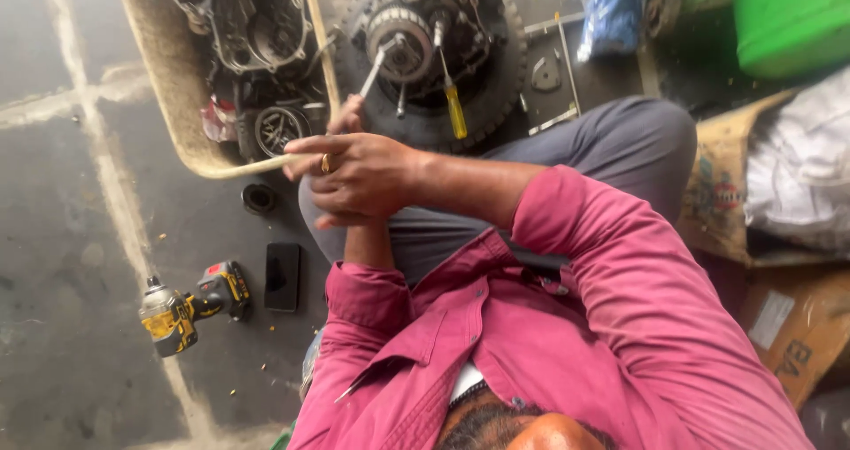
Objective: The person is assembling or repairing a motorcycle engine component, specifically working on the clutch assembly, using various tools.
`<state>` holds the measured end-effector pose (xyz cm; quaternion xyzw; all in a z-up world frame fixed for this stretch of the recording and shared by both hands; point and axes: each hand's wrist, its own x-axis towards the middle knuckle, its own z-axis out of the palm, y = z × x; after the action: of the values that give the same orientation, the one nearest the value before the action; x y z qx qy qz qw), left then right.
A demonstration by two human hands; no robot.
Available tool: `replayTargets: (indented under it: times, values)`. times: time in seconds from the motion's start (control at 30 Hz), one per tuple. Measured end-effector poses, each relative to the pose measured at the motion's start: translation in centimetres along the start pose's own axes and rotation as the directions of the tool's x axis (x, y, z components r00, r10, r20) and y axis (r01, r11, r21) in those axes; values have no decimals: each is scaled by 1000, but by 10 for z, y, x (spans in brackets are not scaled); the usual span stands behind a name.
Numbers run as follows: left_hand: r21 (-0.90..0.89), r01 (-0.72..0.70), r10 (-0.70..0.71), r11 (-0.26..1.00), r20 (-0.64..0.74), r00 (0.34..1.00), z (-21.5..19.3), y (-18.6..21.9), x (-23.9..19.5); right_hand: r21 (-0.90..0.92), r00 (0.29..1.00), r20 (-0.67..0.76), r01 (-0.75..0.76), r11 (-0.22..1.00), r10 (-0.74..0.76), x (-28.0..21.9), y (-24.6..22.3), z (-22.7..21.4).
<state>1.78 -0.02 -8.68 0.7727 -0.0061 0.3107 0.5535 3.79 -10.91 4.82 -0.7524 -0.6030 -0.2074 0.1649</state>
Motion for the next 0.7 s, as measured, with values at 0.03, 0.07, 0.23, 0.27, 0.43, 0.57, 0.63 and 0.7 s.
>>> replayTargets:
  times: [0.03,0.07,0.23,0.27,0.43,0.57,0.63,0.7]
  values:
    - [-3,5,-5,1000,18,1000,1,1,5,171,984,157,55,984,-82,8,10,-16]
    - [0,5,-5,1000,16,1000,-1,3,5,173,984,156,58,983,-85,8,12,-11]
    - [-17,65,-62,998,141,988,5,21,1,299,996,-89,11,954,17,-12,5,-3]
    - [-24,62,-58,998,140,988,10,24,2,292,996,-86,11,956,15,-11,-7,-16]
    - [-8,48,-46,999,149,988,20,30,-9,265,789,-181,-535,802,586,-12,-43,-36]
    - [4,6,-7,1000,172,985,23,31,-7,54,866,-127,-481,875,483,-13,-32,-32]
    - [12,-18,16,1000,160,987,27,32,-8,-82,932,-63,-361,929,356,-12,-30,-34]
    - [12,-33,31,999,147,989,32,30,-6,-141,935,-49,-356,924,352,-8,-28,-33]
